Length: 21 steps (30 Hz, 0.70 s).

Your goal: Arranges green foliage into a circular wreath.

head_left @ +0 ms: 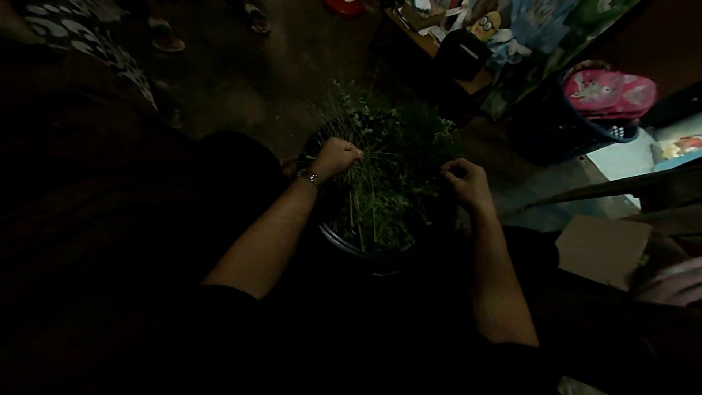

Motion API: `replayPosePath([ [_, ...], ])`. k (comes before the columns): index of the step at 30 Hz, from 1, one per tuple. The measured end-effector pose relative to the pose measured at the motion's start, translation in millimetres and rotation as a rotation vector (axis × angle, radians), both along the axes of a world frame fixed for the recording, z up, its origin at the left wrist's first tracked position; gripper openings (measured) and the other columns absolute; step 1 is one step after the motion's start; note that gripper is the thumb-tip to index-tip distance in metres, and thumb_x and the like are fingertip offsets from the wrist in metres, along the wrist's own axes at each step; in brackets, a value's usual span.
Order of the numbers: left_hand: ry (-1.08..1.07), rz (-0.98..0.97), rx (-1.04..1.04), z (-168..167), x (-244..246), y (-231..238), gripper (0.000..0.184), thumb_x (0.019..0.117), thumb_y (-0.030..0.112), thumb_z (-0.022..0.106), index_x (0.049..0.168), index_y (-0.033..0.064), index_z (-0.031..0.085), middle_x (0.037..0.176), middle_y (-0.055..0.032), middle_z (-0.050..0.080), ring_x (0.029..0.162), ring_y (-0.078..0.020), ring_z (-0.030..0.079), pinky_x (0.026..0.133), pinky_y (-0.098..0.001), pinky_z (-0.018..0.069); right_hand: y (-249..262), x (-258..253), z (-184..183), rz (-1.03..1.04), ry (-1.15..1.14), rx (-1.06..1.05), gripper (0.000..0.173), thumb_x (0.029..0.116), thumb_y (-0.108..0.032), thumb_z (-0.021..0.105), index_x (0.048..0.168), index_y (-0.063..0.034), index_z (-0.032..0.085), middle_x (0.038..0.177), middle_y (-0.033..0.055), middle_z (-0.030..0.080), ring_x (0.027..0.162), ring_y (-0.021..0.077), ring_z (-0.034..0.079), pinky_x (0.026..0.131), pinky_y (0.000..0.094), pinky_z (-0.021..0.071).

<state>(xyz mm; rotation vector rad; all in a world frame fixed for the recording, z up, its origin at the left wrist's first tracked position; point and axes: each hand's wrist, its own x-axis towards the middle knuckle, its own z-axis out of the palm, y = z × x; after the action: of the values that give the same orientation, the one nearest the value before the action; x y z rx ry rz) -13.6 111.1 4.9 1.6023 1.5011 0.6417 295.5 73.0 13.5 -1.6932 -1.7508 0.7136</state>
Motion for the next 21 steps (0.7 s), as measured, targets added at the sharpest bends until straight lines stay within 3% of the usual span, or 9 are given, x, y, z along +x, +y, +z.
replayPosePath([
  [4,0.069,-0.086,-0.043,-17.4,10.6,5.2,0.033,0.1107,0.018,0.045,0.116,-0.0045,0.068,0.102,-0.0186,0.068,0.089,-0.0248,0.063,0.087,-0.0439,0.0507,12.6,-8.6,-19.5,0.194,-0.226,-0.156,0.028,0.1037,-0.021,0.063,0.124,-0.0016,0.067,0.127,0.0214,0.063,0.113,0.0363,0.064,0.098,0.0555,0.0512],
  [6,0.098,-0.204,-0.114,-23.7,19.5,1.8,0.037,0.1121,0.017,0.039,0.129,-0.0056,0.062,0.119,-0.0236,0.067,0.108,-0.0313,0.065,0.099,-0.0478,0.0491,19.7,-10.9,-32.8,0.218,-0.306,-0.164,0.034,0.1021,-0.027,0.066,0.126,-0.0026,0.067,0.132,0.0238,0.060,0.118,0.0425,0.060,0.099,0.0599,0.0493],
  [7,0.132,-0.268,-0.131,-27.5,24.0,1.3,0.039,0.1126,0.017,0.038,0.137,-0.0062,0.057,0.131,-0.0267,0.062,0.121,-0.0364,0.061,0.107,-0.0513,0.0443,22.0,-11.6,-35.3,0.223,-0.324,-0.168,0.035,0.1021,-0.028,0.066,0.126,-0.0029,0.067,0.133,0.0242,0.060,0.120,0.0436,0.059,0.100,0.0608,0.0485],
  [9,0.265,-0.308,-0.069,-43.1,31.9,7.0,0.041,0.1115,0.016,0.039,0.146,-0.0052,0.049,0.143,-0.0292,0.053,0.135,-0.0425,0.050,0.113,-0.0573,0.0377,24.3,-13.2,-34.6,0.240,-0.337,-0.193,0.036,0.1025,-0.029,0.065,0.127,-0.0028,0.067,0.134,0.0246,0.060,0.122,0.0436,0.059,0.102,0.0608,0.0473],
  [14,0.564,-0.152,0.039,-85.8,35.2,28.2,0.041,0.1023,0.015,0.056,0.140,-0.0006,0.057,0.150,-0.0241,0.048,0.145,-0.0460,0.036,0.114,-0.0661,0.0317,20.8,-18.2,-26.7,0.326,-0.384,-0.309,0.036,0.1030,-0.026,0.064,0.130,-0.0015,0.065,0.136,0.0259,0.058,0.124,0.0424,0.058,0.105,0.0592,0.0463],
  [17,0.632,-0.119,0.052,-108.1,33.0,36.6,0.038,0.1018,0.011,0.056,0.138,0.0000,0.059,0.148,-0.0231,0.050,0.145,-0.0453,0.036,0.114,-0.0669,0.0298,20.4,-16.1,-28.7,0.345,-0.410,-0.344,0.039,0.1031,-0.027,0.064,0.133,-0.0021,0.064,0.136,0.0265,0.059,0.126,0.0423,0.058,0.106,0.0599,0.0456],
  [21,0.713,-0.146,0.043,-114.7,30.4,40.1,0.036,0.1002,0.009,0.059,0.134,-0.0022,0.062,0.144,-0.0282,0.052,0.143,-0.0504,0.036,0.114,-0.0689,0.0294,26.0,-8.7,-41.2,0.353,-0.445,-0.340,0.039,0.1020,-0.032,0.066,0.130,-0.0045,0.066,0.133,0.0244,0.061,0.123,0.0413,0.060,0.105,0.0611,0.0468],
])
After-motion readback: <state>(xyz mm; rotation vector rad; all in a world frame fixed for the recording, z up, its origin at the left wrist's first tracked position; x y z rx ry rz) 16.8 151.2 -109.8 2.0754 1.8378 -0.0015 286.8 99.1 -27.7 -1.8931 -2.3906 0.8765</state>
